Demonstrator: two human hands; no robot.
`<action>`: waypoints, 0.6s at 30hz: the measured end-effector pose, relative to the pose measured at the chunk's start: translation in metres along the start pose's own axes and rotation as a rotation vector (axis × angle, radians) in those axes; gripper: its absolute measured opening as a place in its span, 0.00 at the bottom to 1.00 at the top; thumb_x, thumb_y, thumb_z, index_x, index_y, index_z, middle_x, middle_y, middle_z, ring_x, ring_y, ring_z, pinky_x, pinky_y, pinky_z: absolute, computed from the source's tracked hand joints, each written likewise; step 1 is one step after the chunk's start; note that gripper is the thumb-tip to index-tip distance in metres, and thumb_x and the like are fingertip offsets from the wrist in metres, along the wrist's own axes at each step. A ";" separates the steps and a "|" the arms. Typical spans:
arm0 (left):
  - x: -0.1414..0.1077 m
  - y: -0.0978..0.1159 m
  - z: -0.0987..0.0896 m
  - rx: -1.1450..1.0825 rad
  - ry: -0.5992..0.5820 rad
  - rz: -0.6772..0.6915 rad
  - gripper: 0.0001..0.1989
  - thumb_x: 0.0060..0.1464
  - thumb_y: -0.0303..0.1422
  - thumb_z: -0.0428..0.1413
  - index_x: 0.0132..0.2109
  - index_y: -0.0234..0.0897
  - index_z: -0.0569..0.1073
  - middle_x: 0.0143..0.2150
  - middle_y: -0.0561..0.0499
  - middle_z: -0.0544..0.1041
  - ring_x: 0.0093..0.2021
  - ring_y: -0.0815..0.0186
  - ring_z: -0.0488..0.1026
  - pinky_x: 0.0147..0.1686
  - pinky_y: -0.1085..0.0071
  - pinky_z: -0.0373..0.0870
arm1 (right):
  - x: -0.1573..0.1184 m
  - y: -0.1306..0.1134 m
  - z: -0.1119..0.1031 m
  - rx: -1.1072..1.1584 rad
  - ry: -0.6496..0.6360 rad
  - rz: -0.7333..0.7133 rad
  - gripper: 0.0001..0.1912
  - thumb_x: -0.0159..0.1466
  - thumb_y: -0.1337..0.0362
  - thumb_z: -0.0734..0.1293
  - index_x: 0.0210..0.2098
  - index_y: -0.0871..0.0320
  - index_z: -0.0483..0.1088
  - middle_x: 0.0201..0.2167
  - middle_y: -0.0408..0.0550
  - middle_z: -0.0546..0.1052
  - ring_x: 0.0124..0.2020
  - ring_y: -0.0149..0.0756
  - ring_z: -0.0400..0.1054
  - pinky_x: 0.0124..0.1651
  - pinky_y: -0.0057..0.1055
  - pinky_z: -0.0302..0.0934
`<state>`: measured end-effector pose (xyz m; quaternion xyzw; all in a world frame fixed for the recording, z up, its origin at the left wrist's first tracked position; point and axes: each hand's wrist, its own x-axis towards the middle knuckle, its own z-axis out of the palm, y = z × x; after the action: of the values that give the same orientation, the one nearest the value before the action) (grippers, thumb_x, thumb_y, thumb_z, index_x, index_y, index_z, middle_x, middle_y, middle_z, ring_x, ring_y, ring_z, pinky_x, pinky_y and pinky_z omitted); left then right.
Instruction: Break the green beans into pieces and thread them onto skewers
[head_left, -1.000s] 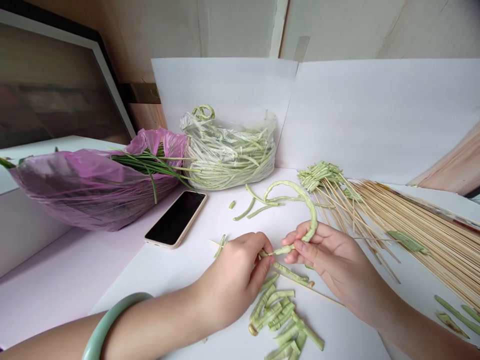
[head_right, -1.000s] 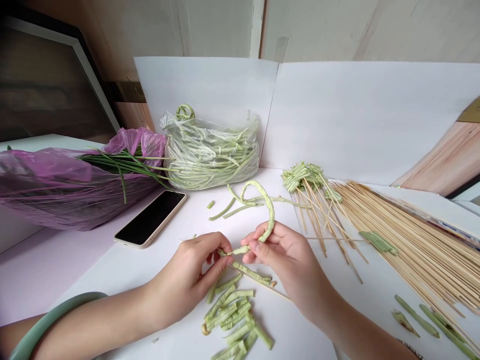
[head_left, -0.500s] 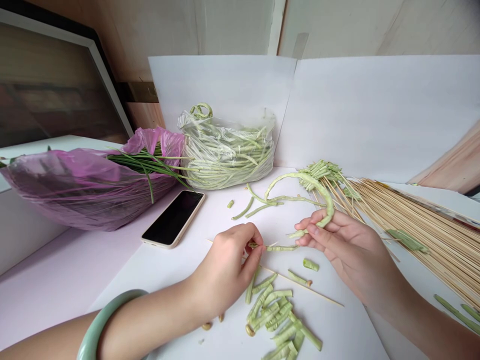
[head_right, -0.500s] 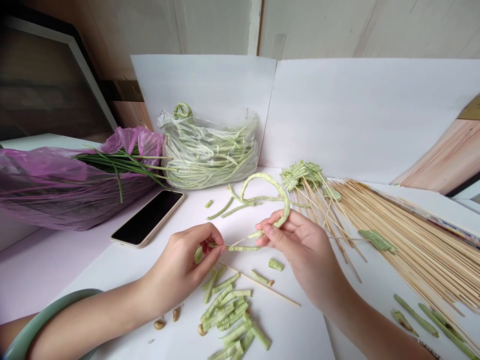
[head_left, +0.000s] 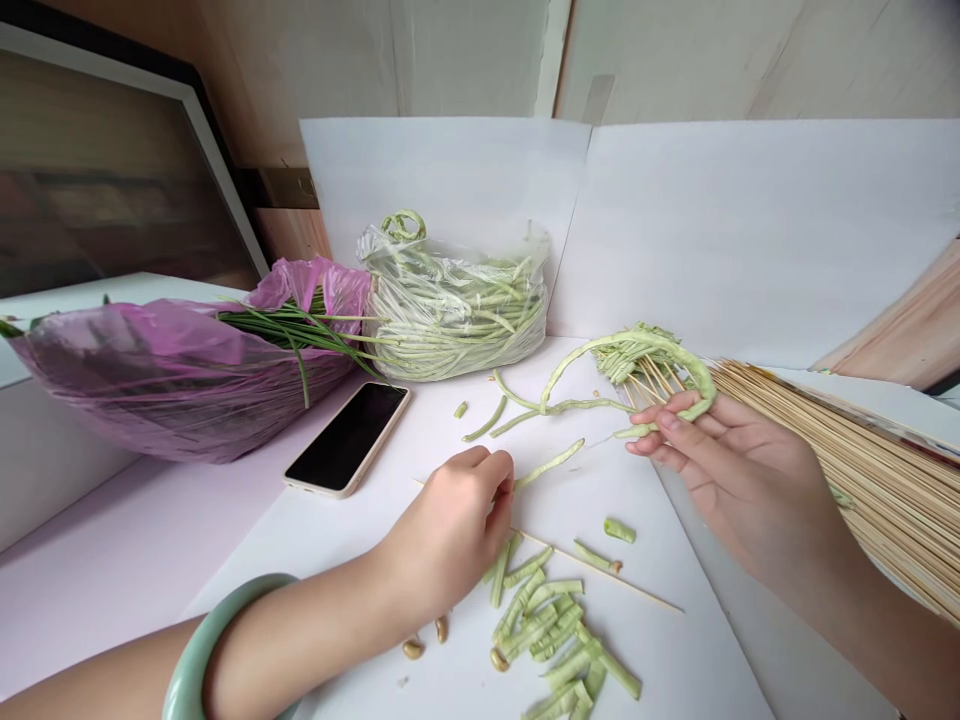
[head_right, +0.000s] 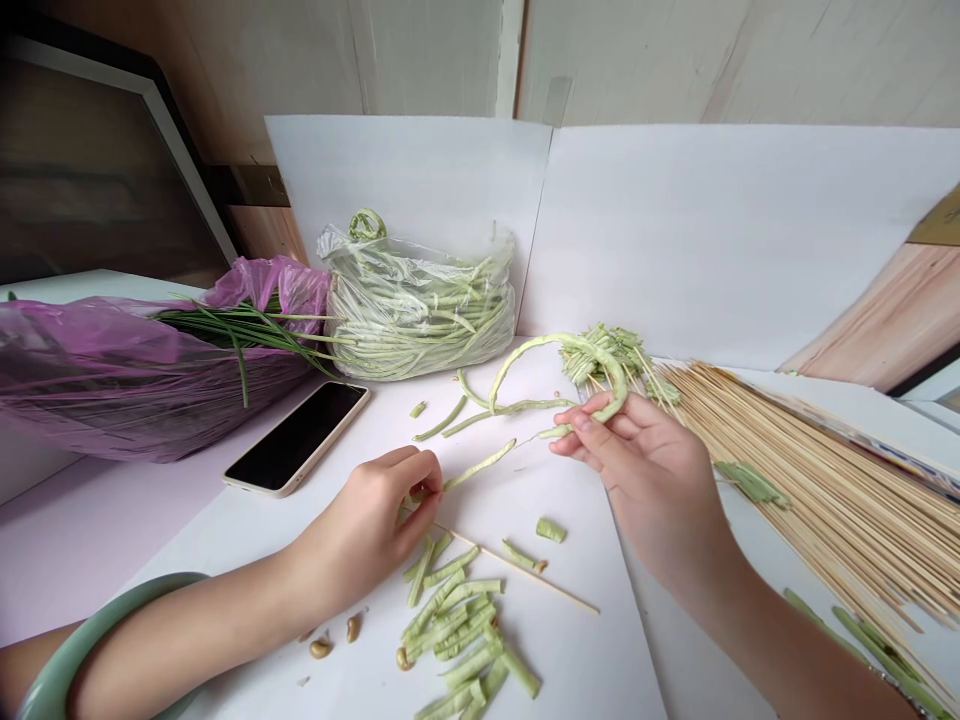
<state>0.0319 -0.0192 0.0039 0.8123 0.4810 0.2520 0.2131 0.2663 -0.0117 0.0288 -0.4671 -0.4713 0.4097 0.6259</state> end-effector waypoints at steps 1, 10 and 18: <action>0.000 0.000 0.000 0.020 -0.018 -0.012 0.08 0.49 0.19 0.47 0.30 0.38 0.62 0.31 0.53 0.68 0.28 0.69 0.64 0.28 0.73 0.61 | 0.000 -0.001 0.000 0.000 0.006 -0.008 0.16 0.48 0.55 0.79 0.29 0.54 0.74 0.30 0.41 0.74 0.31 0.31 0.72 0.39 0.28 0.72; 0.003 -0.001 0.001 0.047 -0.080 -0.040 0.04 0.53 0.24 0.49 0.34 0.37 0.67 0.34 0.50 0.69 0.30 0.66 0.67 0.31 0.70 0.65 | 0.001 -0.001 -0.001 -0.005 -0.011 -0.002 0.16 0.49 0.55 0.79 0.30 0.54 0.73 0.30 0.41 0.74 0.31 0.32 0.72 0.39 0.30 0.72; -0.003 0.003 -0.002 -0.097 -0.016 0.180 0.12 0.60 0.35 0.53 0.48 0.34 0.67 0.43 0.44 0.70 0.45 0.58 0.68 0.43 0.63 0.69 | -0.022 0.010 0.018 -0.069 -0.268 0.107 0.13 0.51 0.61 0.78 0.31 0.57 0.73 0.31 0.45 0.76 0.34 0.34 0.73 0.38 0.27 0.71</action>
<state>0.0311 -0.0229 0.0068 0.8430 0.3915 0.2865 0.2324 0.2429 -0.0266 0.0165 -0.4539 -0.5388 0.4850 0.5181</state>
